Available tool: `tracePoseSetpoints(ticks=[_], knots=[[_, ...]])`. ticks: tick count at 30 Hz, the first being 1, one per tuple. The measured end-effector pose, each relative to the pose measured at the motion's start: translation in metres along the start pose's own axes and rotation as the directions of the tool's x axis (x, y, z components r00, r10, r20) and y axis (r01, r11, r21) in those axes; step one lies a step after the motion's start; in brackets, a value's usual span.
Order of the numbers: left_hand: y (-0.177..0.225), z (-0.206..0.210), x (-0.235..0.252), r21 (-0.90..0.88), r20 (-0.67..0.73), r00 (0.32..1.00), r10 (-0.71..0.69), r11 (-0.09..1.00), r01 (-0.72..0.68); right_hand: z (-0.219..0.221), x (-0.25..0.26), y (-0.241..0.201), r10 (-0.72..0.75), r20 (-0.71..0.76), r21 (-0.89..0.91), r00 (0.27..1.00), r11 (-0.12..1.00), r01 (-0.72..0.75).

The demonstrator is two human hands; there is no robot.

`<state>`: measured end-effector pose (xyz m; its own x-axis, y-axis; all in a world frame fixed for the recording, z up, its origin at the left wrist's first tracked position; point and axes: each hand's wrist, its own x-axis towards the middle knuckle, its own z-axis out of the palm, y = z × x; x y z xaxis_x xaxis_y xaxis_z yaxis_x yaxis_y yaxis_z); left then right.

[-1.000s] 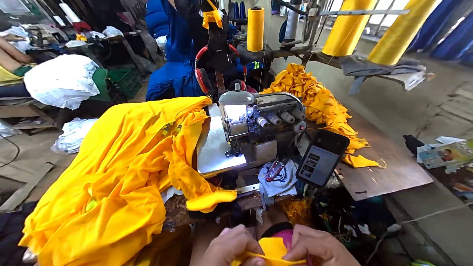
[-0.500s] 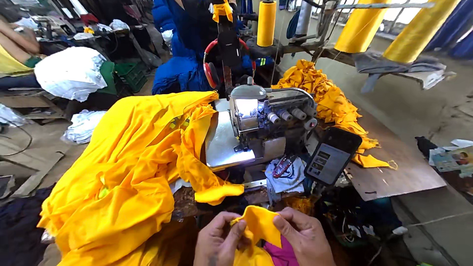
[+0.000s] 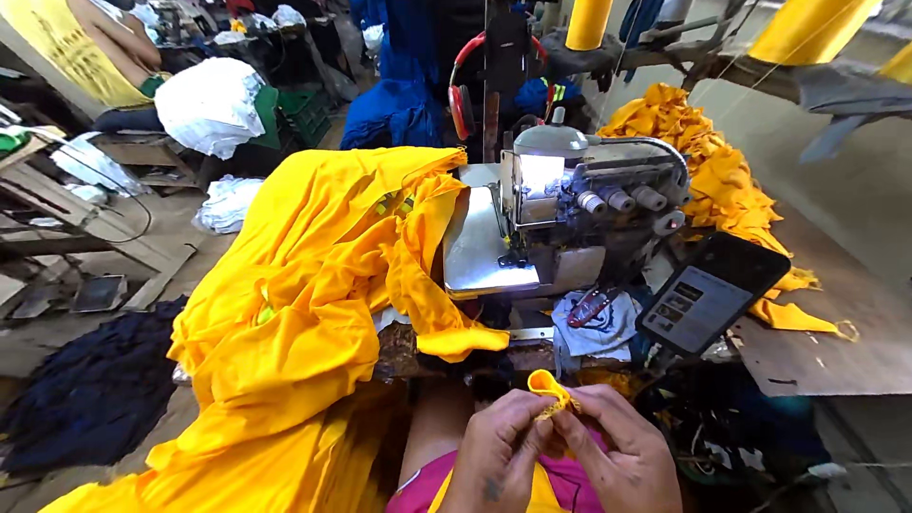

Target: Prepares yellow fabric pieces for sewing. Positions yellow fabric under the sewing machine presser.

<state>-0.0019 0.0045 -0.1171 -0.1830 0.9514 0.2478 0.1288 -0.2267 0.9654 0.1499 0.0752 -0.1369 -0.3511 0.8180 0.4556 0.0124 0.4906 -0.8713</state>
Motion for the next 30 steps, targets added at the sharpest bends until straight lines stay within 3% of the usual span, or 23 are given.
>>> tracePoseSetpoints(ticks=[4,6,9,12,18,22,26,30], knots=[[-0.004,-0.016,0.009,0.334,-0.097,0.963,0.251,0.92,-0.206,-0.008,0.004,-0.008,-0.017,0.033,0.007,0.999,1.0,0.017],[-0.008,-0.021,0.017,0.356,-0.014,0.98,0.197,0.917,-0.179,-0.009,0.003,-0.011,-0.01,0.05,0.03,0.999,1.0,0.008],[-0.009,-0.02,0.026,0.114,0.044,0.997,0.067,0.991,-0.071,-0.01,0.002,-0.013,0.064,0.123,0.108,0.99,0.991,-0.078],[-0.007,-0.018,0.027,0.076,0.044,0.999,0.027,0.997,-0.03,-0.013,-0.002,-0.006,0.153,0.225,0.178,0.962,0.964,-0.195],[-0.01,-0.016,0.03,0.169,-0.003,0.997,0.079,0.983,-0.077,-0.015,-0.003,-0.001,0.231,0.249,0.209,0.94,0.935,-0.285],[-0.013,-0.017,0.03,0.18,-0.025,0.994,0.111,0.978,-0.105,-0.017,-0.002,0.002,0.201,0.3,0.222,0.932,0.936,-0.273],[-0.004,-0.017,0.025,0.479,-0.11,0.964,0.244,0.862,-0.163,-0.014,-0.002,0.003,0.201,0.242,0.22,0.949,0.941,-0.255],[0.023,0.0,0.006,0.514,0.043,0.998,0.048,0.856,-0.064,-0.016,-0.001,-0.003,0.223,0.22,0.161,0.95,0.952,-0.261]])
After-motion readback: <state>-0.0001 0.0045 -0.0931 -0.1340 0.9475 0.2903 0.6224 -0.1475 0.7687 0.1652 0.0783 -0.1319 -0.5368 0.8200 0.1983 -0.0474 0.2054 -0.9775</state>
